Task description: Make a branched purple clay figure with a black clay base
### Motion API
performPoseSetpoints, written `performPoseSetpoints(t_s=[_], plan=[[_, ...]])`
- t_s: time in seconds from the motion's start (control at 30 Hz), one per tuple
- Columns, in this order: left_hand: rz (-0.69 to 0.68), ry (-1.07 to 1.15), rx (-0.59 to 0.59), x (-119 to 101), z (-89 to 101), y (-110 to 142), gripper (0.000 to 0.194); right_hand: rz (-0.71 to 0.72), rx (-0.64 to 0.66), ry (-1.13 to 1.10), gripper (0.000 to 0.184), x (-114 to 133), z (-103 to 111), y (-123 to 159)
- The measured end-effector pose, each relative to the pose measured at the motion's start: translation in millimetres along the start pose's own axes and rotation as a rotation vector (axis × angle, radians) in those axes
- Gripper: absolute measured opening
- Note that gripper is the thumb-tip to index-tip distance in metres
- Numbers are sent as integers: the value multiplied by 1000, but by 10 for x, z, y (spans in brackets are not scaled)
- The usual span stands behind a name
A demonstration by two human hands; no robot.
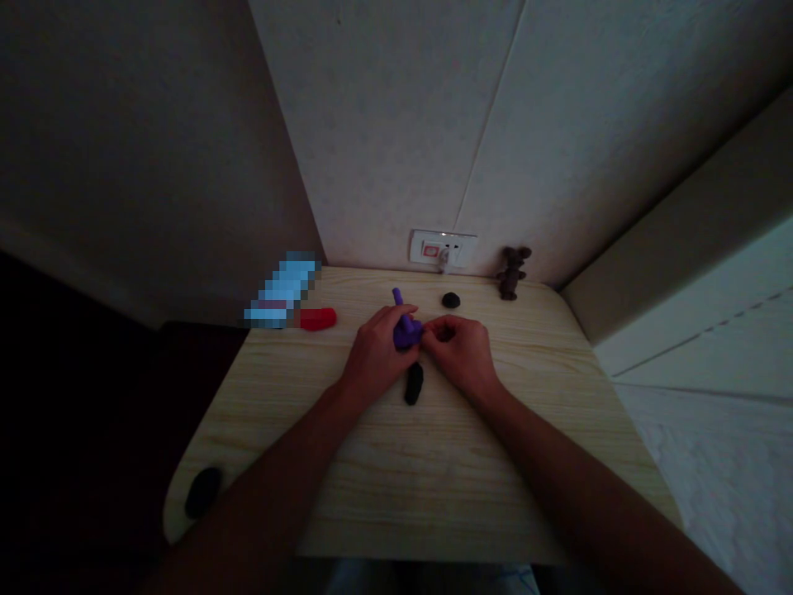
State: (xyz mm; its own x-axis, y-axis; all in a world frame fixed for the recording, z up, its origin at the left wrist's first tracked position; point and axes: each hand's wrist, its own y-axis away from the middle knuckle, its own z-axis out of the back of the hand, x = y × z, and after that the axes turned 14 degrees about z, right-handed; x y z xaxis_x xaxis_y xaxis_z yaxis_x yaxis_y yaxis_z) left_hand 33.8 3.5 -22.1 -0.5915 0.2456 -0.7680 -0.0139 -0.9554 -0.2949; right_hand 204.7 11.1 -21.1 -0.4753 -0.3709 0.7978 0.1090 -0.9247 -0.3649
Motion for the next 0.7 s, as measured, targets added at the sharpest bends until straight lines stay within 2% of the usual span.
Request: performPoseSetpoints(t_s=[0.13,0.2,0.3,0.5,0.7], plan=[[49,43,-26,30,16,-13,49,60,96,-230,32,-96,46,26],[56,64,-17,52,19,-13,49,114,115,-258,33,-126,78,33],[56,98,11,84,18,-10,52,251,132,-175,25,-143,127,33],[73,113,55,91,25,-14,57,493,223,50,27,-149,209,24],[96,164,94,88,29,-15,55,533,240,175,23,-136,202,30]])
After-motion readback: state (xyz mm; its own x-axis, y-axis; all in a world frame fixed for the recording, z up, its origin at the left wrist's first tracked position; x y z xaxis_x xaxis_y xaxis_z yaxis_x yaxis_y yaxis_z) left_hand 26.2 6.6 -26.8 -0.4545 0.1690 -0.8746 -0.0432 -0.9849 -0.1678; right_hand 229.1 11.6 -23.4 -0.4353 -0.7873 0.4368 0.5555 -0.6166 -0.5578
